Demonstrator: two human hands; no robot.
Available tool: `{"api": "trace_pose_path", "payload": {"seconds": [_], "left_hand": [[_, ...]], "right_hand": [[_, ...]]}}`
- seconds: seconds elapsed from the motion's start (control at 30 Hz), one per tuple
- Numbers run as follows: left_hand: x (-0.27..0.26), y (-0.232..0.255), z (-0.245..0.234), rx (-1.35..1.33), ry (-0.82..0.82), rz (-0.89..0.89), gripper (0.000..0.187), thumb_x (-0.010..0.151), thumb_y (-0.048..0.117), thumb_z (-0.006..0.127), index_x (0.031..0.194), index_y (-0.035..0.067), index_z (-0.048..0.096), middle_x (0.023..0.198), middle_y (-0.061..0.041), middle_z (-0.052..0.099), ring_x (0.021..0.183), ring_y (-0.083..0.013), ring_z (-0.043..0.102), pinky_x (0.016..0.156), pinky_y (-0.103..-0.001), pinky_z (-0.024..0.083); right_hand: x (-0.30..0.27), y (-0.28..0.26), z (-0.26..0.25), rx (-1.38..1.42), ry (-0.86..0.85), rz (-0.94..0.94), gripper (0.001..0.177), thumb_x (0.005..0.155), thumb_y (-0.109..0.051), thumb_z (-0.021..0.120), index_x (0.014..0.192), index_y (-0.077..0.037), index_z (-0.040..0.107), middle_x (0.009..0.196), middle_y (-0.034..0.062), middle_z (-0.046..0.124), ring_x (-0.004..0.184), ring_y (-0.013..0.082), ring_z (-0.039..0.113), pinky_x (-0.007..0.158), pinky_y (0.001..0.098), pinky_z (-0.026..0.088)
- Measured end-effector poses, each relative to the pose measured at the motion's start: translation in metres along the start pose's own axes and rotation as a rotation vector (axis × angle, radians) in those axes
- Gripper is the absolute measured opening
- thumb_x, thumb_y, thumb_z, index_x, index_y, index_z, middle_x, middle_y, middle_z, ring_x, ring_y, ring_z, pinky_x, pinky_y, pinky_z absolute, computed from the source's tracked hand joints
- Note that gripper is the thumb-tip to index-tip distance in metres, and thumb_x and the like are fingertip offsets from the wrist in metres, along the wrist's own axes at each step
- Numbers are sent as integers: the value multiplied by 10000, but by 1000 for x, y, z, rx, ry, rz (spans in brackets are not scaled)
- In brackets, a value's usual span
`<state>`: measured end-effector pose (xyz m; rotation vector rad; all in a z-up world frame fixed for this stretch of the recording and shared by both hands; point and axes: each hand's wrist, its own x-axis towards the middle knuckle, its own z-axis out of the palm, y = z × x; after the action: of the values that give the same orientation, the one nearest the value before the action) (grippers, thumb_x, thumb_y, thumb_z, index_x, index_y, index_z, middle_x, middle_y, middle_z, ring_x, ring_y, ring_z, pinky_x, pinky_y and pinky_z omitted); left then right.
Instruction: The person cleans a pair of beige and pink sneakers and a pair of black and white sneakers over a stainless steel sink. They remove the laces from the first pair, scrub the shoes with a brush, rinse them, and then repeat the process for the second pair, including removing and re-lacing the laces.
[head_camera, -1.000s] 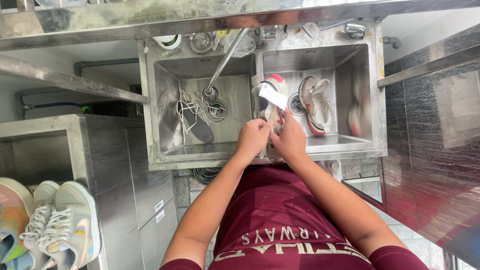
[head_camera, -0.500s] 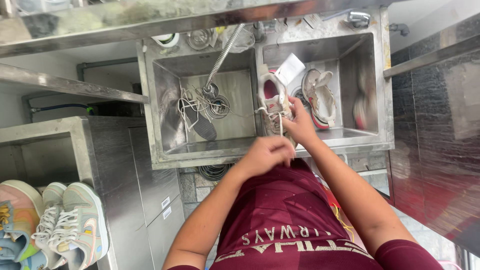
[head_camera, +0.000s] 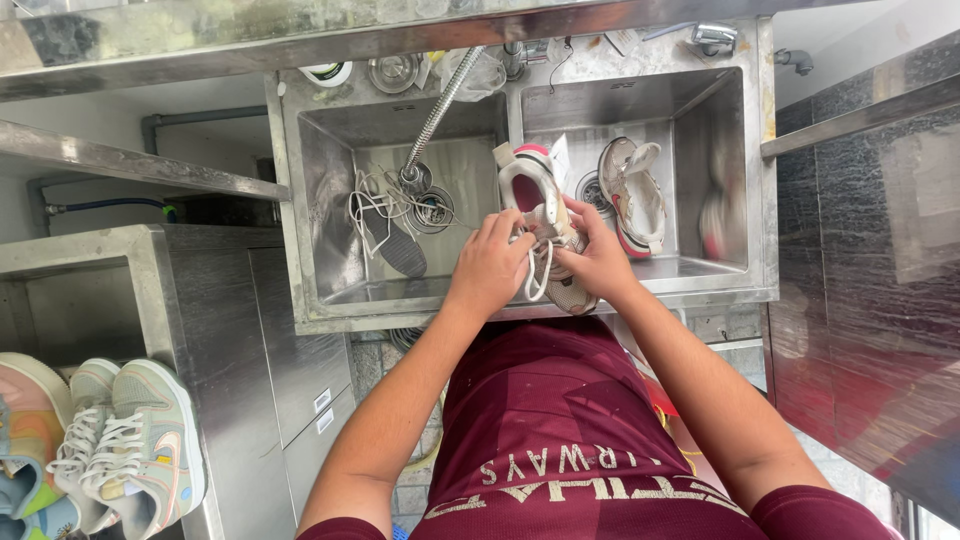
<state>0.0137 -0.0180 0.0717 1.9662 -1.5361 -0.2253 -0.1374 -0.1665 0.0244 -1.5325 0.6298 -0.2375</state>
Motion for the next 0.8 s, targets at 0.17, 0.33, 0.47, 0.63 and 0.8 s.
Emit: {"api": "trace_pose_path", "payload": {"seconds": [0.17,0.33,0.47,0.63,0.8], "left_hand": [[0,11,-9,15,-16,-39,160,816,193,749,910,79,689,1164,-61,604,1161,-269,581,919,-445,491],[0,6,-28,226,-1012,-576,354,866,312,787,1096,62,686,1111,-142,670,1064,-309,641,902,-429,513],[13,3,-21,59,-44,-144,166,832,195,744,982,124,736,1003,-51,603,996,-279,614,791,-443,518],[46,-11,1,101,-69,39,82,829,139,724,829,100,652,970,-37,583,985,-247,609,770,-417,504],[43,-16,12,135,-21,50,42,864,81,687,880,76,648,1031,-51,573,1023,-257,576,814,-425,489]], "right_hand": [[1,-19,-1,-349,161,37,774,816,-39,742,1525,-84,435,1288,169,697,1102,197,704,929,328,547],[8,-20,-13,-191,235,-26,766,834,-57,730,1529,-71,409,1330,172,684,1115,210,712,926,319,571],[11,-25,-17,-270,214,-52,773,813,-70,762,1506,-69,421,1335,164,695,1107,216,731,919,330,569],[16,-28,-8,-344,214,-74,802,793,-98,802,1504,-87,431,1328,173,684,1096,258,732,909,362,567],[18,-34,-3,-500,253,-32,821,737,-128,825,1478,-112,470,1290,139,696,1073,330,705,896,410,541]]}}
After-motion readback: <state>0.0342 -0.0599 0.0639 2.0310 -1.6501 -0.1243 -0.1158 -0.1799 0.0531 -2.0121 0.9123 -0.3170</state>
